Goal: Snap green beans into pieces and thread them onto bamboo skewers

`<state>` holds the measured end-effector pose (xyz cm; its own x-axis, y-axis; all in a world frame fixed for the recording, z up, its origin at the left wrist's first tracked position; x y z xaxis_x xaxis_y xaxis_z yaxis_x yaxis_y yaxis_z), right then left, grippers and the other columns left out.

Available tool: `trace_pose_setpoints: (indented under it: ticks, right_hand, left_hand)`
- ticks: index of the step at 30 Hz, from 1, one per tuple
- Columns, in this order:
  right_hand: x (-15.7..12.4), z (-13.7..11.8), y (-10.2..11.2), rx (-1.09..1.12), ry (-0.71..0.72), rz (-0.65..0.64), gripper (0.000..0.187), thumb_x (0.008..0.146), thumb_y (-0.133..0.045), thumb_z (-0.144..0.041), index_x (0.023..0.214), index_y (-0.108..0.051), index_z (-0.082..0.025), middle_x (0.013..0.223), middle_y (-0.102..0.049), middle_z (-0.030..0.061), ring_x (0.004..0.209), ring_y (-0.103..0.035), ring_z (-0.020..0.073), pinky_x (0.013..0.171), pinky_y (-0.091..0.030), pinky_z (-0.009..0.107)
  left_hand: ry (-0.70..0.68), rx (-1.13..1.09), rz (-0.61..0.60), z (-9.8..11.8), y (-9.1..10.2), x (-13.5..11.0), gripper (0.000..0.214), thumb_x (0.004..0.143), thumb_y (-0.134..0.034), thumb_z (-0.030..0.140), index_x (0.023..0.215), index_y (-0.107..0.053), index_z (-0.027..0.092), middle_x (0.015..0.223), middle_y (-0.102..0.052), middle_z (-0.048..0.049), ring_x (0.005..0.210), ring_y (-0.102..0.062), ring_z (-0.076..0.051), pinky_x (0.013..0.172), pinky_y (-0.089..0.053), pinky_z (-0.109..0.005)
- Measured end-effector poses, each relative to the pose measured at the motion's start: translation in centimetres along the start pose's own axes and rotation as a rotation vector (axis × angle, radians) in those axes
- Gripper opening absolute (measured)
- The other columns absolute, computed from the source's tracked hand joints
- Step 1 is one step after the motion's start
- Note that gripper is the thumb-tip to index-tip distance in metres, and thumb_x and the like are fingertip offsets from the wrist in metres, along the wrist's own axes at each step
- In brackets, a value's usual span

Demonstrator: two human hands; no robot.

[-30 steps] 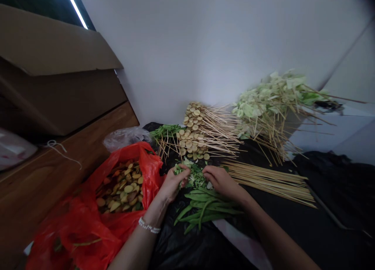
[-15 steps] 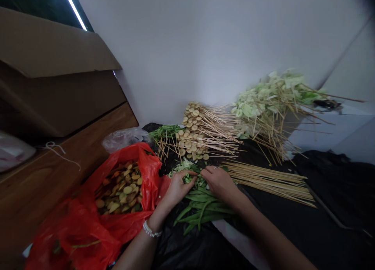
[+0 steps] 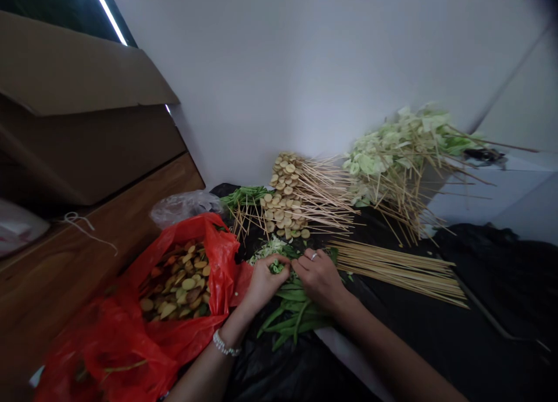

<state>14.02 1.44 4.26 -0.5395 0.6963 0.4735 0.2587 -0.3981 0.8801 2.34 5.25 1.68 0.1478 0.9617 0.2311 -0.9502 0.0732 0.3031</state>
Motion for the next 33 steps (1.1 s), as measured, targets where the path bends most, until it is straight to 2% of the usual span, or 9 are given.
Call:
trace_pose_setpoints:
  ticks: [3,6,9,11,14,16,19,25,33]
  right_hand:
    - [-0.1,-0.2,0.9,0.012,-0.010,0.093,0.027,0.097,-0.041,-0.018,0.090,-0.067,-0.017,0.072,-0.061,0.0060,0.081,-0.050,0.0205,0.069,-0.030,0.035]
    - [-0.1,0.4,1.8,0.137,-0.064,0.154,0.031,0.098,-0.037,-0.019,0.091,-0.068,-0.018,0.073,-0.064,0.0064,0.078,-0.052,0.0205,0.071,-0.034,0.035]
    - [-0.3,2.6,3.2,0.384,-0.210,0.287,0.029,0.097,-0.040,-0.022,0.094,-0.068,-0.020,0.085,-0.069,0.0079,0.084,-0.057,0.0207,0.079,-0.041,0.035]
    - [-0.9,4.8,3.8,0.562,-0.379,0.410,0.024,0.096,-0.044,-0.028,0.096,-0.067,-0.021,0.091,-0.070,0.0076,0.087,-0.061,0.0206,0.080,-0.045,0.035]
    - [-1.9,7.8,3.4,0.865,-0.661,0.546,0.023,0.093,-0.048,-0.038,0.097,-0.063,-0.021,0.086,-0.070,0.0055,0.073,-0.064,0.0180,0.065,-0.051,0.031]
    - [-2.2,8.7,2.7,1.050,-0.765,0.594,0.027,0.090,-0.052,-0.044,0.096,-0.060,-0.019,0.082,-0.070,0.0046,0.065,-0.064,0.0162,0.055,-0.051,0.028]
    - [-2.0,8.9,2.2,1.188,-0.791,0.631,0.029,0.087,-0.057,-0.046,0.094,-0.058,-0.019,0.080,-0.069,0.0041,0.066,-0.065,0.0157,0.052,-0.053,0.026]
    - [-1.7,8.3,1.8,1.259,-0.762,0.631,0.026,0.087,-0.058,-0.045,0.091,-0.058,-0.019,0.082,-0.068,0.0042,0.070,-0.066,0.0154,0.055,-0.056,0.026]
    - [-1.4,7.7,1.7,1.283,-0.732,0.617,0.023,0.088,-0.057,-0.042,0.092,-0.058,-0.019,0.081,-0.067,0.0030,0.070,-0.066,0.0152,0.056,-0.057,0.027]
  left_hand:
    - [0.216,-0.224,-0.025,-1.8,-0.5,-0.2,0.013,0.070,-0.064,0.029,0.073,-0.065,0.017,0.050,-0.054,0.0052,0.040,-0.043,-0.009,0.041,-0.034,-0.020]
    - [0.302,-0.301,-0.044,-2.3,-0.7,-0.3,0.020,0.068,-0.066,0.034,0.076,-0.063,0.016,0.048,-0.051,0.0067,0.036,-0.038,-0.007,0.036,-0.029,-0.019]
    - [0.285,-0.219,-0.023,-2.2,-0.1,0.0,0.018,0.067,-0.067,0.033,0.074,-0.064,0.016,0.046,-0.049,0.0071,0.037,-0.040,-0.008,0.039,-0.031,-0.019]
    - [0.230,-0.132,0.030,-2.0,0.6,0.3,0.016,0.068,-0.067,0.032,0.070,-0.065,0.016,0.048,-0.053,0.0055,0.041,-0.044,-0.009,0.043,-0.034,-0.020]
    - [0.141,0.026,0.118,-1.7,1.8,0.7,0.018,0.067,-0.069,0.034,0.064,-0.066,0.016,0.057,-0.062,0.0023,0.053,-0.054,-0.011,0.051,-0.039,-0.020]
    - [0.127,0.090,0.123,-1.6,1.9,0.8,0.023,0.067,-0.072,0.039,0.065,-0.066,0.016,0.061,-0.065,0.0012,0.059,-0.057,-0.013,0.056,-0.041,-0.022]
    - [0.106,0.084,0.052,-1.0,1.4,0.6,0.025,0.069,-0.072,0.041,0.068,-0.070,0.016,0.066,-0.069,-0.0008,0.065,-0.062,-0.016,0.062,-0.046,-0.024]
    - [0.038,0.017,-0.198,0.7,-0.8,0.0,0.021,0.077,-0.068,0.033,0.087,-0.076,0.016,0.087,-0.076,-0.0051,0.083,-0.068,-0.020,0.080,-0.050,-0.029]
    - [0.015,0.059,-0.227,0.5,-1.3,-0.3,0.017,0.077,-0.067,0.029,0.084,-0.074,0.014,0.085,-0.076,-0.0071,0.082,-0.069,-0.021,0.081,-0.050,-0.030]
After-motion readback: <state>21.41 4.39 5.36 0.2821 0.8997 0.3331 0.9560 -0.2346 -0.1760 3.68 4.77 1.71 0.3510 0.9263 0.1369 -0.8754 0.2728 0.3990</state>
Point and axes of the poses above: each hand's wrist, its own x-axis towards the middle knuckle, its own y-axis out of the back of the hand, z = x × y, the point moved 7 cm from there along x, towards the middle knuckle
